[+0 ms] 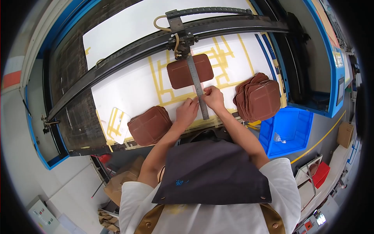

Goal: Position and align leather pieces on a laser cutting machine for precision processing.

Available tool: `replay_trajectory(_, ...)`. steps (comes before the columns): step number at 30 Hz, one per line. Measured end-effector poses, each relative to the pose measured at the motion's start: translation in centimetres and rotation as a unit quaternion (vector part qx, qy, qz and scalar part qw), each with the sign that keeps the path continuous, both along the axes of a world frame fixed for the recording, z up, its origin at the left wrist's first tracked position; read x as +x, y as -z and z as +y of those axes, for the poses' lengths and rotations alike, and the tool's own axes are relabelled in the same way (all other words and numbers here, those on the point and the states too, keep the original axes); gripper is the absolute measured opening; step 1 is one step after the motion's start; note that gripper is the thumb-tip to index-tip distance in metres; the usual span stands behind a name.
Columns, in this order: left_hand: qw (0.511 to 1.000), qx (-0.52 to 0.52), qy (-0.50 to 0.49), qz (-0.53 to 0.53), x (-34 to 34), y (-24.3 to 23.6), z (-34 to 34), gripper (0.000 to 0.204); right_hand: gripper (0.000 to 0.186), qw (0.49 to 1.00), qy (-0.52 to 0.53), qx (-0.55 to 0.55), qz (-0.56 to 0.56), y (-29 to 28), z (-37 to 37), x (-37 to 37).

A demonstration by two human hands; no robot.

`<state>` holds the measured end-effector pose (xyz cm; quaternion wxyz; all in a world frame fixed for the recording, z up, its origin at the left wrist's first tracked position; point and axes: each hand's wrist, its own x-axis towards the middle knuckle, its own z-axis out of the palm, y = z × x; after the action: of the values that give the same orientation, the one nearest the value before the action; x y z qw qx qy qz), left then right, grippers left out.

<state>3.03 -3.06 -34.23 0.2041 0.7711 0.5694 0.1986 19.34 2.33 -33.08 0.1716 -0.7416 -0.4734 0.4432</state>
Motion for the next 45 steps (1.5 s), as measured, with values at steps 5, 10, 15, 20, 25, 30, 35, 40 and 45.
replay_trajectory(5, 1.000, -0.005, 0.002, -0.004, -0.1, -0.3, -0.2, 0.031, 0.030, 1.000, 0.000, -0.005, 0.010, 0.9, -0.5, -0.5)
replay_trajectory(10, 1.000, -0.019, -0.017, -0.013, -0.2, -0.5, -0.8, 0.033, 0.020, 1.000, 0.003, 0.016, 0.008, -0.1, -1.2, 0.0)
replay_trajectory(15, 1.000, 0.000, 0.003, -0.027, -0.3, 0.2, -2.4, 0.031, 0.016, 0.998, 0.052, 0.025, 0.022, 0.7, -2.7, 4.6)
replay_trajectory(20, 0.996, 0.076, 0.049, -0.015, 0.8, 1.0, -3.6, 0.028, 0.026, 0.995, 0.061, 0.060, -0.046, 0.5, -4.4, 8.0)
replay_trajectory(25, 0.988, 0.136, 0.073, 0.018, 1.6, 3.3, -3.6, 0.032, 0.034, 0.969, 0.076, 0.236, 0.002, -10.1, -6.0, 9.8)
replay_trajectory(30, 0.985, 0.149, 0.080, 0.022, -0.5, 4.9, -4.6, 0.032, 0.014, 0.710, 0.199, 0.617, -0.275, -24.2, -3.2, 26.7)
replay_trajectory(35, 0.986, 0.137, 0.092, -0.021, -0.3, 4.2, -4.5, 0.030, 0.015, 0.594, 0.436, 0.604, -0.304, -29.1, -4.3, 47.9)
replay_trajectory(40, 0.984, 0.146, 0.102, -0.014, -0.2, 4.2, -4.1, 0.031, 0.024, 0.725, 0.399, 0.381, -0.413, -24.5, -3.0, 55.1)
replay_trajectory(45, 0.986, 0.154, 0.069, -0.003, -0.4, 4.0, -5.3, 0.033, 0.029, 0.768, 0.396, 0.333, -0.377, -24.4, -0.2, 54.5)
